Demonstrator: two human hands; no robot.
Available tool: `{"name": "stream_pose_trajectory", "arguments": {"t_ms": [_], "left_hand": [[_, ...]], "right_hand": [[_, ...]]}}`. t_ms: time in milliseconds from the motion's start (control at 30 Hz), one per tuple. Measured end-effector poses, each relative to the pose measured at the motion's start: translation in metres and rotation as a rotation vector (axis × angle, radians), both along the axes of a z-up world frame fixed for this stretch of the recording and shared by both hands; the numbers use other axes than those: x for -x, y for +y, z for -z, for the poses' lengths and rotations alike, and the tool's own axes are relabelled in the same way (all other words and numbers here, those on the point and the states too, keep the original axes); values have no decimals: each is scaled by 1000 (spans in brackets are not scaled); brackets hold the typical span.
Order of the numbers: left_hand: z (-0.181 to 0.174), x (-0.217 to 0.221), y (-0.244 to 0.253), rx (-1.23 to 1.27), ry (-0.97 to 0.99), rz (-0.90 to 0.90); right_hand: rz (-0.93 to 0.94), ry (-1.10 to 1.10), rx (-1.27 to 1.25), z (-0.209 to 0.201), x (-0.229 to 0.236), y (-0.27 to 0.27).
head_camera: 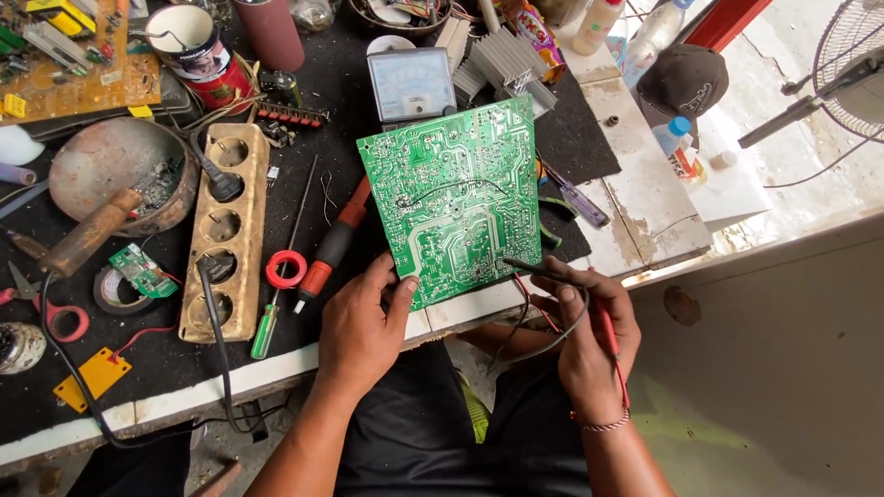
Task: The person uses a multimeter to test various points on a green circuit board. They hold the board with one hand and use the probes with the other to check connections. The board is flipped over to reveal the component side before testing continues.
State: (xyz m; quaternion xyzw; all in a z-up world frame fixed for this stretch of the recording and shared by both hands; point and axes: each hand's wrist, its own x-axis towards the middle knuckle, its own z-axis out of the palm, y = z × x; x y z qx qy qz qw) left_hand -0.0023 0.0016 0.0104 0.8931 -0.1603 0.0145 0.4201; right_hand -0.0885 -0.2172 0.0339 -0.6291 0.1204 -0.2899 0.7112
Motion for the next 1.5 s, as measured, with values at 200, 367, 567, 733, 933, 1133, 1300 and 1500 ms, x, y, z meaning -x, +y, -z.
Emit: {"name": "stream_pose_trajectory", "arguments": {"t_ms": [200,367,567,733,933,1133,1300,1500], "left_hand": [[-4,2,-1,24,-38,-14],[-4,1,-1,61,-75,-25],[-7,1,-1,58,-76,-15],[-8,1,-1,54,-83,-21],[-14,2,-2,51,-73,-21],[-12,2,-1,45,-53,-23],[-13,0,-2,42,-20,-25],[-9,0,-2,24,-22,-21]], "right_hand": [[-97,-104,20,-7,-12,13],[-109,-126,90,-10,-20,22],[-138,-131,174,-3,-20,21],[-142,-142,293,-3,-19,17],[-97,-193,587,-7,-23,19],[-18,-218,708,-16,-29,20],[-12,-221,698,-13,-38,22],[-35,-173,679,-10,-58,20]]}}
